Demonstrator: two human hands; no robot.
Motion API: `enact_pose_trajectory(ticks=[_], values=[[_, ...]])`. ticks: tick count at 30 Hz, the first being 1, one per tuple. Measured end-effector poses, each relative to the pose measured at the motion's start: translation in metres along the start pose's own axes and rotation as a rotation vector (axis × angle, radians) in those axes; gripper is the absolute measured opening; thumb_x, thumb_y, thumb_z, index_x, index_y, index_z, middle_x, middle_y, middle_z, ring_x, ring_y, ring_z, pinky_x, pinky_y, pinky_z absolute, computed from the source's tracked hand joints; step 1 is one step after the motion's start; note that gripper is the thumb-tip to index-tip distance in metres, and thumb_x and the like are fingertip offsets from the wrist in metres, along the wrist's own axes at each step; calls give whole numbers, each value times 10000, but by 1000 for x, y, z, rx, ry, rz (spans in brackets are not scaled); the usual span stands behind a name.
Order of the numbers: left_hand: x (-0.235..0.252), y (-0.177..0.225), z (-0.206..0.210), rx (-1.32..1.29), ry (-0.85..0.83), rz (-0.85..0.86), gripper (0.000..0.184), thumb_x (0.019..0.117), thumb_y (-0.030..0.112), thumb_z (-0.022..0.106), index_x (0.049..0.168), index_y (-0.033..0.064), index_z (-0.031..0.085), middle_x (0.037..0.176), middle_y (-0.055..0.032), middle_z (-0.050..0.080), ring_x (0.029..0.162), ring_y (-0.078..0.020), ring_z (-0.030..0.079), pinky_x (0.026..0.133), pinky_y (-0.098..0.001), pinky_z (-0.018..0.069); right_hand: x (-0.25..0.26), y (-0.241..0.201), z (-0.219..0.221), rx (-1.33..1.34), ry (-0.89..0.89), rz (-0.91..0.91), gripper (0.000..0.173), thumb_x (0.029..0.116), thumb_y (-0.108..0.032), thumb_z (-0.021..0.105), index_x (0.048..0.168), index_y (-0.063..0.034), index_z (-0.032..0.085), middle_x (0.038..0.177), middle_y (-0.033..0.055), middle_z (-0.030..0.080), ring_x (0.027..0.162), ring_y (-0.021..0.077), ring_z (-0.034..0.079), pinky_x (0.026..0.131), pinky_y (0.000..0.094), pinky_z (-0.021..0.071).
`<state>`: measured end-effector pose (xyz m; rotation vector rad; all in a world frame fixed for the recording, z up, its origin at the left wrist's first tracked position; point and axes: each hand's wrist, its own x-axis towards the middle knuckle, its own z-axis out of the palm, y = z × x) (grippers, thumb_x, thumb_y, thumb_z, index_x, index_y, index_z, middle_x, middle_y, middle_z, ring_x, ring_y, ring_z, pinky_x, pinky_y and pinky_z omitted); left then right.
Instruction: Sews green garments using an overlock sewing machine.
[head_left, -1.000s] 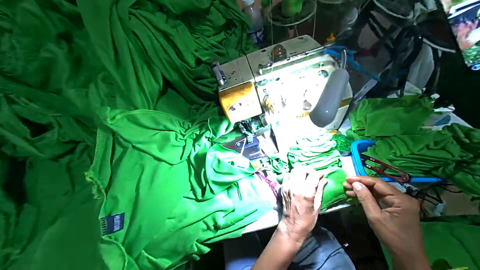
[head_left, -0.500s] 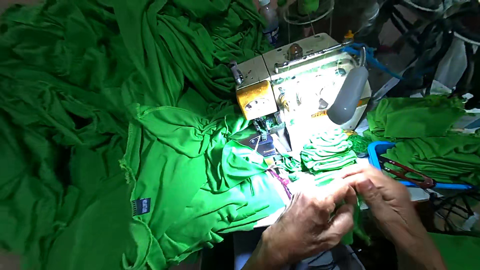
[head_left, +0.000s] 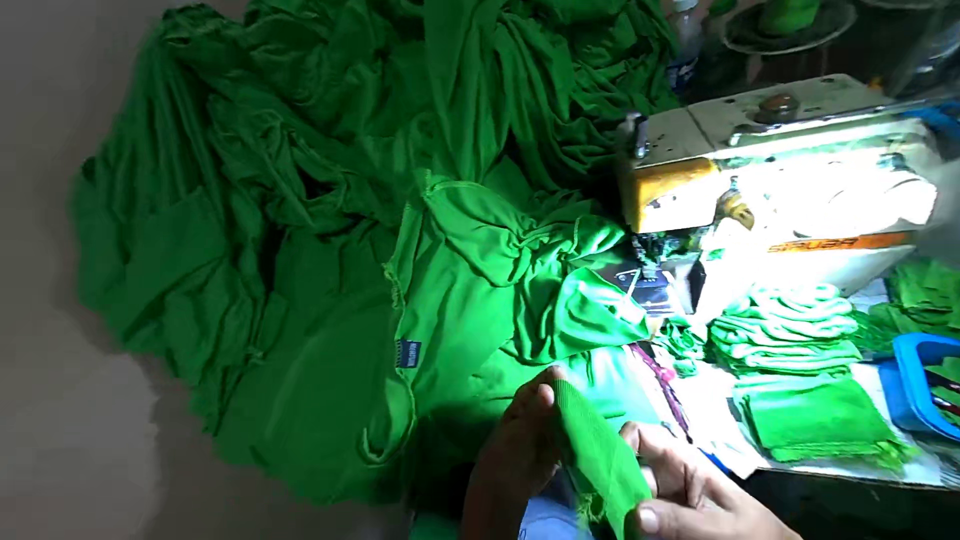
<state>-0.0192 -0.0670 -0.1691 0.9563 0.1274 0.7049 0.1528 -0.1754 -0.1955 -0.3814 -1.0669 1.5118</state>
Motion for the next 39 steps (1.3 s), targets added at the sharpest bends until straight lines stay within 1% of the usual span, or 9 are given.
enact_pose_trajectory(ticks=[3, 6, 11, 15, 23, 31, 34, 36, 39], values=[[-7, 13, -16, 204, 33, -66, 128, 996, 328, 630, 1013, 262, 737, 872, 161, 726, 746, 78, 672, 632, -121, 562, -5, -19, -2, -41, 288, -135, 306, 963, -265, 682, 1268, -251, 667, 1000, -99, 748, 759, -16, 700, 629, 170, 594], [-15, 18, -30, 445, 76, -35, 115, 980, 319, 664, 1035, 230, 711, 921, 193, 696, 830, 108, 624, 731, -97, 511, -3, -39, -8, -132, 290, -249, 213, 962, -227, 676, 1174, -249, 681, 968, -144, 723, 704, -70, 657, 578, 111, 548], [-18, 38, -40, 427, -24, 4, 445, 899, 259, 769, 1290, 181, 571, 1156, 112, 714, 1042, 7, 678, 903, -211, 568, 8, -22, -19, -284, 122, -232, 254, 927, -175, 727, 1167, -227, 660, 1085, -159, 695, 909, -87, 655, 757, 99, 551], [-18, 24, -23, 603, 54, 161, 390, 824, -37, 738, 1191, 28, 622, 1164, 57, 689, 1055, -17, 669, 926, -231, 579, 16, -14, -16, -530, 228, -319, 342, 871, -30, 701, 1157, -206, 634, 1106, -147, 677, 964, -66, 649, 822, 120, 558], [-6, 12, -23, 946, 192, 395, 193, 928, 203, 729, 1042, 48, 746, 988, 51, 732, 941, 43, 641, 864, -135, 529, 29, 12, -7, -619, 473, -442, 303, 909, -95, 682, 1184, -221, 660, 1135, -166, 687, 1030, -55, 645, 892, 136, 548], [56, 41, -7, 1180, 255, 411, 115, 915, 142, 704, 923, 48, 769, 1065, -31, 664, 932, 18, 618, 778, -124, 522, 53, 0, 0, -663, 731, -479, 135, 991, -51, 606, 1025, -127, 712, 889, -123, 738, 759, -36, 683, 670, 142, 586], [91, 46, -2, 1351, 296, 284, 141, 901, 175, 714, 919, 44, 763, 1135, -88, 673, 984, -101, 645, 781, -253, 543, 68, -12, -6, -726, 810, -435, 102, 994, -26, 565, 1064, -47, 636, 782, -107, 701, 651, -9, 668, 588, 170, 588], [109, 44, -1, 1453, 288, 207, 115, 891, 147, 735, 885, 33, 752, 1009, -104, 707, 972, -200, 648, 812, -387, 516, 77, -11, -18, -766, 875, -323, 152, 1003, -68, 541, 1151, -35, 553, 736, -108, 676, 598, -15, 660, 549, 170, 581], [119, 34, -10, 1516, 311, 157, 82, 851, 102, 798, 858, 44, 741, 836, -81, 699, 772, -169, 656, 691, -367, 527, 83, -7, -28, -745, 922, -214, 241, 994, -77, 542, 1222, -7, 509, 732, -68, 650, 549, -5, 638, 507, 179, 567]])
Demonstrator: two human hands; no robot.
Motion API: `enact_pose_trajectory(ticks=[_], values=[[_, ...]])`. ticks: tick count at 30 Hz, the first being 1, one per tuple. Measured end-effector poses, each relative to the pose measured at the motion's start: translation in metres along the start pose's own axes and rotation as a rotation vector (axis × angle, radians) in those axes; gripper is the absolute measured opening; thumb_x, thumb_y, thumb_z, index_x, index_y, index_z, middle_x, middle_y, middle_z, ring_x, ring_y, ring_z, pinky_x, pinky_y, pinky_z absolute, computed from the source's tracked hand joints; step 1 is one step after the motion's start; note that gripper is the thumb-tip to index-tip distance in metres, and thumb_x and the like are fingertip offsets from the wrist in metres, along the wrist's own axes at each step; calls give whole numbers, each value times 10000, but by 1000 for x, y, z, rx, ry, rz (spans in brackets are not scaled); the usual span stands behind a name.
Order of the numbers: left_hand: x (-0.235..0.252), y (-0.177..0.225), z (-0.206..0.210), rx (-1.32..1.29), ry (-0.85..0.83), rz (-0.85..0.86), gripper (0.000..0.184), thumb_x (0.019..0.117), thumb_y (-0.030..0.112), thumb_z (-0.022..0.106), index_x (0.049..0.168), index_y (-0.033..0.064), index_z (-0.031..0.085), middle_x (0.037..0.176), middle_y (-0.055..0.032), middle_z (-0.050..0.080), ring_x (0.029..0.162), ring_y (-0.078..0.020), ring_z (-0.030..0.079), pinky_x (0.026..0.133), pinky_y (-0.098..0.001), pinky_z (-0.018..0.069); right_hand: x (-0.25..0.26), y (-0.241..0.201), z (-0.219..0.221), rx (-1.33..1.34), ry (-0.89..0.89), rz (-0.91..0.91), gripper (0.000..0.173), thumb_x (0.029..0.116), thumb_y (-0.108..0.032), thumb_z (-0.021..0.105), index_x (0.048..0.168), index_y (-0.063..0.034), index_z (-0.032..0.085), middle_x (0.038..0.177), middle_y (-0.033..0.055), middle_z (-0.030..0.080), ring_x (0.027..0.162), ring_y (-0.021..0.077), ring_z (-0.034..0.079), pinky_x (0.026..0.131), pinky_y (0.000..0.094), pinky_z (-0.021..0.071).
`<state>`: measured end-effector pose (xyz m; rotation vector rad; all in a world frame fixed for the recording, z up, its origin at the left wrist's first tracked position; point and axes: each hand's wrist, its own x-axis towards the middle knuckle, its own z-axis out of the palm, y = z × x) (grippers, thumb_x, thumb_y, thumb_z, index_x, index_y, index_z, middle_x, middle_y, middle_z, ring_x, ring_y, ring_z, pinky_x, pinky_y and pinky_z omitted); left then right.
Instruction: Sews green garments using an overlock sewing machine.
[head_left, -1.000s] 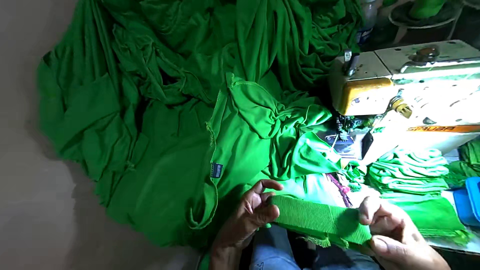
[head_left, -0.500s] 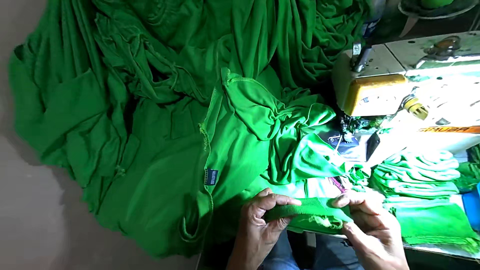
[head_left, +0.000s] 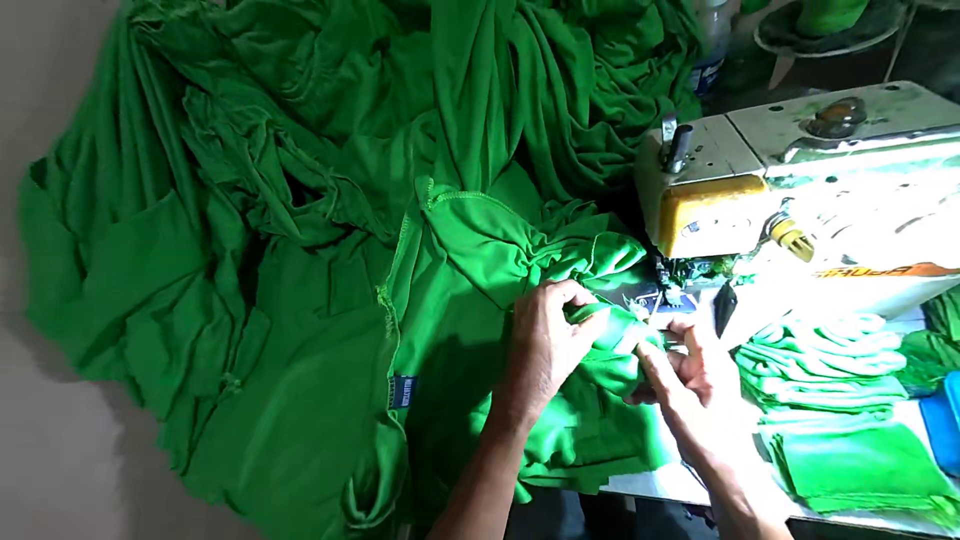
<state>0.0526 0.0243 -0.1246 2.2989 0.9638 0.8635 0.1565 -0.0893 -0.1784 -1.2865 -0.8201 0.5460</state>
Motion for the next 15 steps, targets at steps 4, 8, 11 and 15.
enact_pose_trajectory(ticks=[4, 8, 11, 15], values=[[-8, -6, 6, -105, 220, 148, 106, 765, 62, 808, 829, 70, 723, 850, -12, 708, 792, -52, 657, 704, -227, 528, 2, 0, 1, 26, 6, 24, 260, 979, -51, 557, 1224, -6, 484, 701, -63, 644, 526, 7, 636, 494, 180, 566], [-14, -7, 9, -241, 339, 428, 133, 754, -23, 757, 872, 5, 702, 892, -57, 717, 856, -45, 681, 758, -170, 559, 4, -1, 1, -8, 24, -9, 243, 971, -82, 590, 1190, 1, 526, 707, -66, 654, 541, 3, 651, 504, 172, 574], [-12, -4, 15, -304, 354, 435, 182, 760, -25, 748, 916, 14, 662, 873, -32, 697, 798, -16, 659, 711, -151, 554, 2, -1, -3, -50, 70, -75, 97, 961, -85, 596, 1044, -37, 578, 676, -102, 652, 556, -20, 647, 518, 157, 567], [3, 4, 24, -314, 258, 237, 282, 776, 19, 765, 1006, 43, 603, 820, 17, 663, 703, -10, 631, 621, -171, 537, -5, 3, -22, -150, 87, -90, 90, 942, -160, 638, 910, -76, 639, 650, -121, 631, 552, -42, 629, 512, 150, 561]])
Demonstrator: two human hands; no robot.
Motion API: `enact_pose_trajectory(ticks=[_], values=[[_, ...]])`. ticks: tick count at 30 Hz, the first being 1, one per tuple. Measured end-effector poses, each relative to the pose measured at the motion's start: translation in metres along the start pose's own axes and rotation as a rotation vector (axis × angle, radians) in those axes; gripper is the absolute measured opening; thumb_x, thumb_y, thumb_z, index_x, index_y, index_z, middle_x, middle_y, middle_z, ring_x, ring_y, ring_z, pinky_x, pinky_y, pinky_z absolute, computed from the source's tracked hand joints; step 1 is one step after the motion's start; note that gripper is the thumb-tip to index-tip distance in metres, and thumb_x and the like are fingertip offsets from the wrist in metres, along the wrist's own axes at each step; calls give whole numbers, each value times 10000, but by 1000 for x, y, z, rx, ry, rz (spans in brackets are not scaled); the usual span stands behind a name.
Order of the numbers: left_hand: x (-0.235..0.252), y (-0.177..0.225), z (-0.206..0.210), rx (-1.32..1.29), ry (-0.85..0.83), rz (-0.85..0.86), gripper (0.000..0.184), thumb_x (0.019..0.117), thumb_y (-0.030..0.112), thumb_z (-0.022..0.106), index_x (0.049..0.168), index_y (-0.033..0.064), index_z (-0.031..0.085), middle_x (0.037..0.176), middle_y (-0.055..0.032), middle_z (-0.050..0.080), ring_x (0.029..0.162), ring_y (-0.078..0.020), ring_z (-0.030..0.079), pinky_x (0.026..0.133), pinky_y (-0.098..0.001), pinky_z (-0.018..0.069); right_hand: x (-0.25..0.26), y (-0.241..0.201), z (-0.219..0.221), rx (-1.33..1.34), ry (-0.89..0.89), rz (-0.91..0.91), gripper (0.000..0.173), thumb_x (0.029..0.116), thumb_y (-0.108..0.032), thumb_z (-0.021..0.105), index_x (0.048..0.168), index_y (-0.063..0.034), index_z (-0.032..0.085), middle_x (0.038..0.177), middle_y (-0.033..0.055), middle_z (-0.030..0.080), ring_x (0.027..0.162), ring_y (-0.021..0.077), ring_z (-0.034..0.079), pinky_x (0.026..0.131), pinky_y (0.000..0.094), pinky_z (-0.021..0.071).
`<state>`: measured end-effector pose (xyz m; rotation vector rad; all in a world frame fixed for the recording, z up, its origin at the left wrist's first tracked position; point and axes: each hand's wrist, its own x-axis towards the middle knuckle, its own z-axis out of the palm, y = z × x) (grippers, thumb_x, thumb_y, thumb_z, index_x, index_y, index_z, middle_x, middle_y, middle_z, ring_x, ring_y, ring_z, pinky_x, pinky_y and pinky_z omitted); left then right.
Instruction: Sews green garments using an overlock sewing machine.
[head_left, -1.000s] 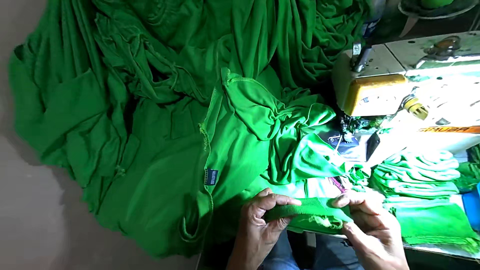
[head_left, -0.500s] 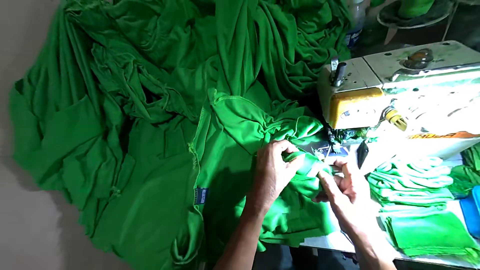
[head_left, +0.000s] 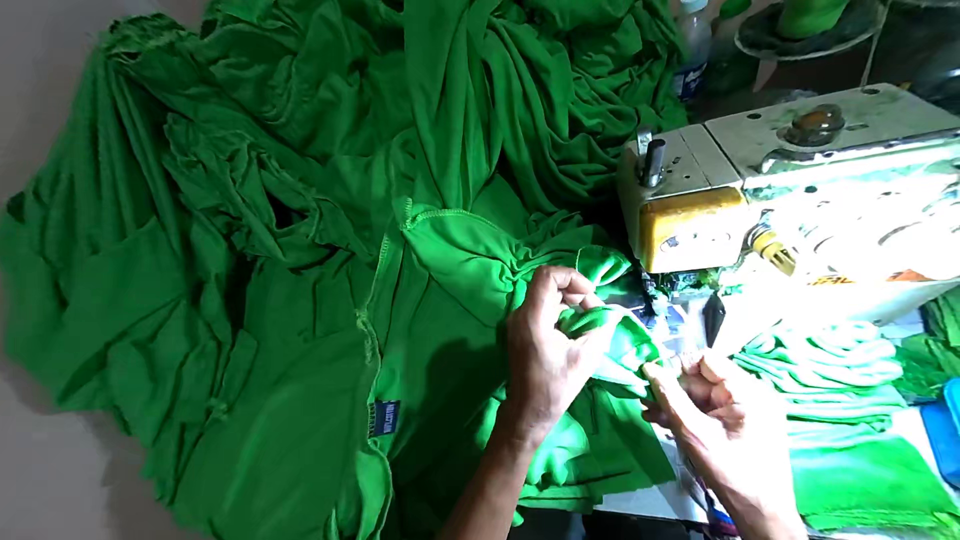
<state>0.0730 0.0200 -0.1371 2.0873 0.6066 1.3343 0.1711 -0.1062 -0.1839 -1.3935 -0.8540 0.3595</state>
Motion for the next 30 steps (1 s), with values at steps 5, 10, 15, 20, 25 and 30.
enact_pose_trajectory(ticks=[5, 10, 15, 20, 25, 30], values=[[25, 26, 9, 229, -413, -370, 208, 812, -103, 748, 946, -51, 598, 754, -90, 581, 641, -143, 528, 597, -306, 466, -18, 10, -22, 35, -47, 33, 97, 937, -148, 615, 846, -112, 616, 587, -166, 546, 478, -100, 500, 440, 94, 434], [48, 23, 21, 227, -599, -491, 143, 894, -11, 722, 891, 38, 587, 685, -57, 526, 523, -130, 489, 490, -281, 427, -8, 3, -24, 201, -12, 175, 138, 882, -53, 611, 838, -183, 600, 572, -189, 583, 455, -79, 529, 410, 102, 438], [48, -4, 24, 16, -478, -457, 258, 813, -32, 767, 996, 49, 605, 824, -93, 627, 682, -169, 597, 559, -337, 498, 9, 10, -15, 181, 29, 118, 124, 898, -126, 647, 803, -189, 599, 556, -186, 545, 445, -74, 507, 409, 115, 440], [53, -20, 25, 2, -415, -361, 283, 811, -21, 756, 1039, 38, 599, 885, -96, 650, 751, -169, 625, 640, -335, 533, 18, 5, -17, 45, 24, 95, 227, 943, -154, 626, 726, -177, 566, 519, -174, 483, 429, -89, 466, 412, 101, 408], [20, 0, -17, -502, -269, -392, 159, 849, -217, 587, 773, -80, 559, 608, -58, 525, 512, -76, 490, 497, -192, 407, 21, 0, -25, -504, 39, -158, 239, 932, -300, 595, 889, -73, 657, 681, -5, 570, 578, 102, 530, 539, 325, 419], [13, 65, -13, -508, -398, -522, 169, 893, -173, 552, 882, -17, 615, 760, -6, 619, 691, -17, 602, 624, -159, 508, 30, -13, -40, -81, -348, -248, 111, 867, -131, 613, 919, -107, 709, 906, -93, 626, 801, -58, 566, 686, 124, 478]])
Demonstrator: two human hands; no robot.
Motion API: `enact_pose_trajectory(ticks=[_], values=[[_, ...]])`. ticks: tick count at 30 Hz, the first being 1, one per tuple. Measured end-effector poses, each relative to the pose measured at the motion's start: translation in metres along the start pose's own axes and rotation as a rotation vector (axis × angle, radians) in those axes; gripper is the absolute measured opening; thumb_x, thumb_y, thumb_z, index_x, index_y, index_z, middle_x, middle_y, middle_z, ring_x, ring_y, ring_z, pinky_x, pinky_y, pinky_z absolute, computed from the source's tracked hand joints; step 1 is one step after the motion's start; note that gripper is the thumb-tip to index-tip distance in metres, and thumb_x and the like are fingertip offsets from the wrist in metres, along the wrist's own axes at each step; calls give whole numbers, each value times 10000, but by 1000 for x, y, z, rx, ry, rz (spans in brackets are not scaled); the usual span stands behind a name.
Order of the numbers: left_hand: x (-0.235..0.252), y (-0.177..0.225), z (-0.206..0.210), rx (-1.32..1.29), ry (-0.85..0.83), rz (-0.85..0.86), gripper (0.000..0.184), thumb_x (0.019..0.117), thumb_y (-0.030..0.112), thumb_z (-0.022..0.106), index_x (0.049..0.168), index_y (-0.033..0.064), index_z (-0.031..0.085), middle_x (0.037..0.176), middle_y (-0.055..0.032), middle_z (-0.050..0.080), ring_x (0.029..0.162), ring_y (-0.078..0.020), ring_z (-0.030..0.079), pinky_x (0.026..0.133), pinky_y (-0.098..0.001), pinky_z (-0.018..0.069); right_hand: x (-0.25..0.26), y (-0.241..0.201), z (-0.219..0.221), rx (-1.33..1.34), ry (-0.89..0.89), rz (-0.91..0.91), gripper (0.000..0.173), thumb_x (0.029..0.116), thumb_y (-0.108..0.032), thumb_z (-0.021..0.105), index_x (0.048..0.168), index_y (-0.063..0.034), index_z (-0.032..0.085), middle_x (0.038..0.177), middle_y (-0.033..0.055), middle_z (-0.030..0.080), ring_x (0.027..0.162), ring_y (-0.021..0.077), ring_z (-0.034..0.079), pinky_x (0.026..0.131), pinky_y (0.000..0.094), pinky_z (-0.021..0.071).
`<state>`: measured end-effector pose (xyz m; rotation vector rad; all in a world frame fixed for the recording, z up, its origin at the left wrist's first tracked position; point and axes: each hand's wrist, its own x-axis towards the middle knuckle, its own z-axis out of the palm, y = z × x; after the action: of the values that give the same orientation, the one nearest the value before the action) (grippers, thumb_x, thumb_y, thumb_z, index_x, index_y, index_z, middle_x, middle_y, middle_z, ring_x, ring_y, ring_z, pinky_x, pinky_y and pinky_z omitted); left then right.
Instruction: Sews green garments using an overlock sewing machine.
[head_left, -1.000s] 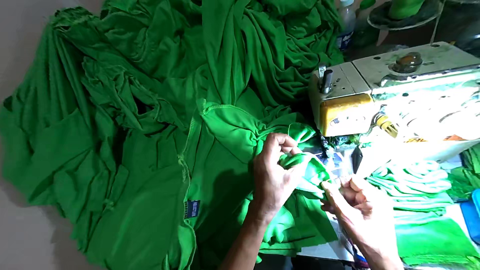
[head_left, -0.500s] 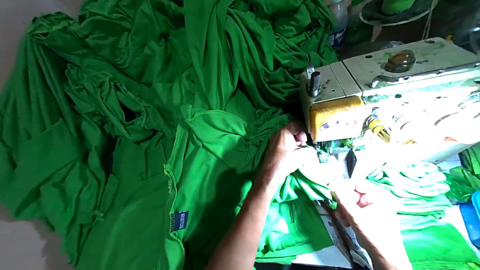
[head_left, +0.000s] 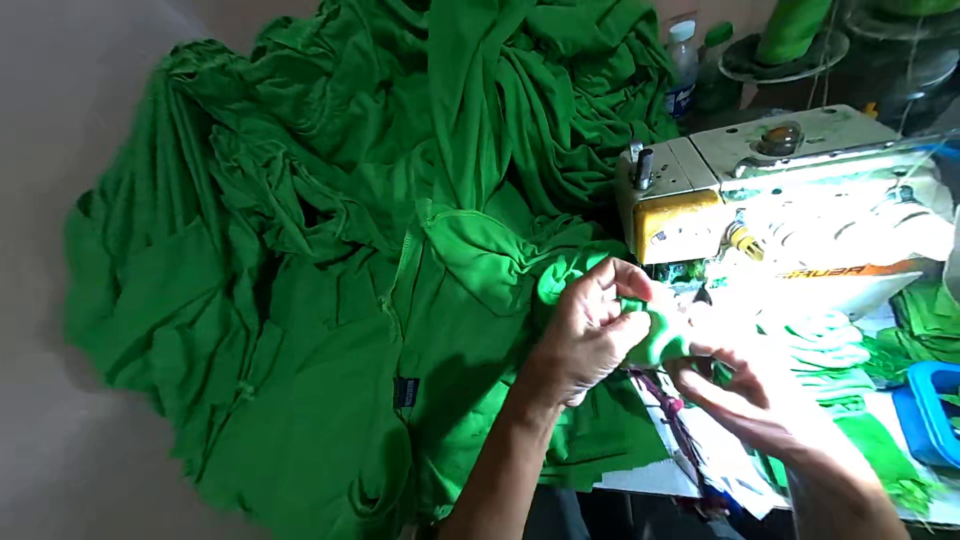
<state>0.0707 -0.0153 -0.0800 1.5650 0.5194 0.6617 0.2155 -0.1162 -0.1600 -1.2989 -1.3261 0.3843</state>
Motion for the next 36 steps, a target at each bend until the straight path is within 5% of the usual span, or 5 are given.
enact_pose_trajectory(ticks=[7, 17, 24, 30, 36], values=[[44, -64, -13, 573, 182, 514, 130, 963, -5, 575, 1021, -20, 689, 1017, -128, 680, 849, -151, 657, 766, -285, 561, -13, 9, -24, 1185, -95, 395, 77, 812, -207, 794, 859, -159, 757, 623, -114, 609, 491, -82, 500, 451, 63, 391], [53, -35, -28, 1045, -159, 180, 162, 1028, 110, 561, 1054, 23, 695, 1028, -166, 649, 1014, -329, 635, 856, -531, 515, 5, 23, -23, 1417, 207, 348, 146, 951, -193, 638, 936, -93, 743, 812, 40, 724, 611, 52, 657, 511, 166, 531], [49, -44, -30, 463, -165, 404, 135, 850, 39, 477, 836, 16, 610, 967, -81, 689, 966, -121, 645, 845, -305, 515, 7, 24, -18, 1360, 186, 330, 116, 907, -183, 715, 949, -80, 747, 820, 66, 726, 661, 84, 684, 585, 181, 564], [44, -21, -24, 1228, -49, 437, 246, 873, 370, 708, 901, 133, 768, 850, -56, 697, 949, -276, 654, 1014, -628, 350, 13, 9, -13, 852, 162, 293, 157, 931, -90, 581, 894, -173, 709, 724, -28, 714, 631, 31, 670, 637, 155, 563], [24, -23, -30, 845, -165, 596, 191, 864, 252, 678, 770, 89, 714, 932, -42, 715, 1028, -172, 662, 977, -461, 455, 25, -2, -8, 502, 41, 206, 102, 881, -190, 689, 960, -254, 678, 731, -111, 705, 611, -9, 639, 591, 146, 542]])
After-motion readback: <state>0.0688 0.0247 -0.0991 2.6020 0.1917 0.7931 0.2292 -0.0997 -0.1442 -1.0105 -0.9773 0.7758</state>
